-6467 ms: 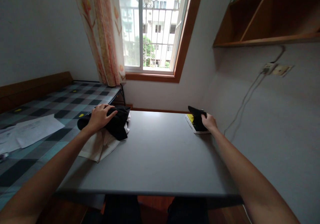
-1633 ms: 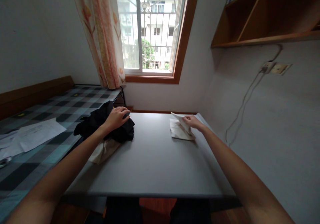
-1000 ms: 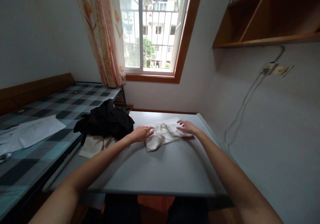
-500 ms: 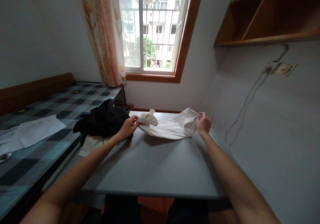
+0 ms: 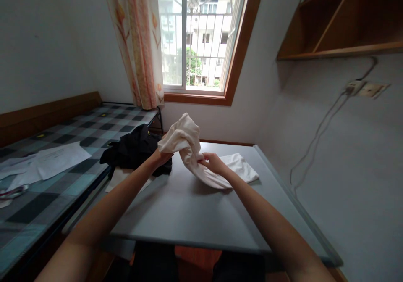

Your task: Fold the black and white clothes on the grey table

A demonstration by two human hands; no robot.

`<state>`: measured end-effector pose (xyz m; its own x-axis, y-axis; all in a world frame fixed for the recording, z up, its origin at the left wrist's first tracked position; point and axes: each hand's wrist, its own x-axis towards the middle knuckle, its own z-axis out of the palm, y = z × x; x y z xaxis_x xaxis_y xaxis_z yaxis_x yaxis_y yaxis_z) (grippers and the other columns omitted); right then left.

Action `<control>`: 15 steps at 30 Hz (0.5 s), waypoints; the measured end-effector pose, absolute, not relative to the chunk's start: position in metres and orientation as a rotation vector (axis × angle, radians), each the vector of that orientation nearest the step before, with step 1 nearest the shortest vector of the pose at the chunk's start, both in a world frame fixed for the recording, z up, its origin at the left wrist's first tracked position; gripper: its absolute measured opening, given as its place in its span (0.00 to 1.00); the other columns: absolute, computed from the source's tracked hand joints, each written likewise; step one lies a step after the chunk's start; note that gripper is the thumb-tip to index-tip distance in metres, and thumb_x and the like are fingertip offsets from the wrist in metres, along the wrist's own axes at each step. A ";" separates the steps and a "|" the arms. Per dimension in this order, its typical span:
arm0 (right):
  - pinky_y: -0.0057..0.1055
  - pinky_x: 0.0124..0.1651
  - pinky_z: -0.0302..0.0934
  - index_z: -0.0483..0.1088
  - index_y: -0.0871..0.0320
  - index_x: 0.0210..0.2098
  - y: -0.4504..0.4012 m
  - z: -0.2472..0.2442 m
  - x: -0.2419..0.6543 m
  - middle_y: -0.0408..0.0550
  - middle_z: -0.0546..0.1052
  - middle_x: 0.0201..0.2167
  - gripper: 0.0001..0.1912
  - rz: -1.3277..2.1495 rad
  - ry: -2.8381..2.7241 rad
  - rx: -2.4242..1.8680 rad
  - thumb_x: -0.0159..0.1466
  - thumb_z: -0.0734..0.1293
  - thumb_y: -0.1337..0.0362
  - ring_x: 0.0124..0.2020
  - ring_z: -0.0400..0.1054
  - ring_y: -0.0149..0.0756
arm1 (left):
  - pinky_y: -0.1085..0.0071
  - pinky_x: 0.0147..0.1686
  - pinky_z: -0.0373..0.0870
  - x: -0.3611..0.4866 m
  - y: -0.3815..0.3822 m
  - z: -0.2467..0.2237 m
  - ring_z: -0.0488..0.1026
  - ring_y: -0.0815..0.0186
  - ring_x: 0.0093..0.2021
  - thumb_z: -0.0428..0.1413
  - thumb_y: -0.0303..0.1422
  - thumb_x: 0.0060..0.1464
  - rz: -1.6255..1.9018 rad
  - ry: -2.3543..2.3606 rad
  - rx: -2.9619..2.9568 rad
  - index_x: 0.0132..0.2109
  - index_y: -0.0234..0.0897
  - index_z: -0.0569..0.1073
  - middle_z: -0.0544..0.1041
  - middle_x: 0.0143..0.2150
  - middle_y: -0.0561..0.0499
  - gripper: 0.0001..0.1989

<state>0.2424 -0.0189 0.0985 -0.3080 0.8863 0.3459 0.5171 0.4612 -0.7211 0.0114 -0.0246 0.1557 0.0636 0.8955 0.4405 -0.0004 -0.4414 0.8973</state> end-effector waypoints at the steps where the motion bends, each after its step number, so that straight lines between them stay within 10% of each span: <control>1: 0.43 0.49 0.67 0.69 0.59 0.52 -0.016 0.101 0.246 0.48 0.71 0.52 0.19 0.625 -1.950 -1.178 0.66 0.65 0.55 0.49 0.68 0.44 | 0.68 0.38 0.72 0.006 -0.024 0.160 0.73 0.63 0.37 0.62 0.51 0.43 1.505 0.896 1.591 0.42 0.37 0.74 0.76 0.37 0.49 0.25; 9: 0.32 0.34 0.64 0.69 0.58 0.37 0.017 0.136 0.316 0.46 0.73 0.28 0.14 0.351 -1.435 -1.352 0.61 0.59 0.55 0.30 0.67 0.37 | 0.72 0.20 0.54 -0.049 -0.011 0.176 0.53 0.73 0.16 0.50 0.52 0.57 1.801 1.011 1.480 0.33 0.40 0.67 0.57 0.17 0.60 0.19; 15: 0.27 0.31 0.62 0.62 0.54 0.31 0.008 0.156 0.297 0.39 0.68 0.25 0.15 0.685 -1.401 -1.036 0.59 0.62 0.48 0.28 0.64 0.31 | 0.72 0.22 0.59 -0.027 -0.003 0.170 0.64 0.71 0.20 0.53 0.47 0.55 1.567 1.107 1.641 0.33 0.37 0.69 0.67 0.22 0.55 0.17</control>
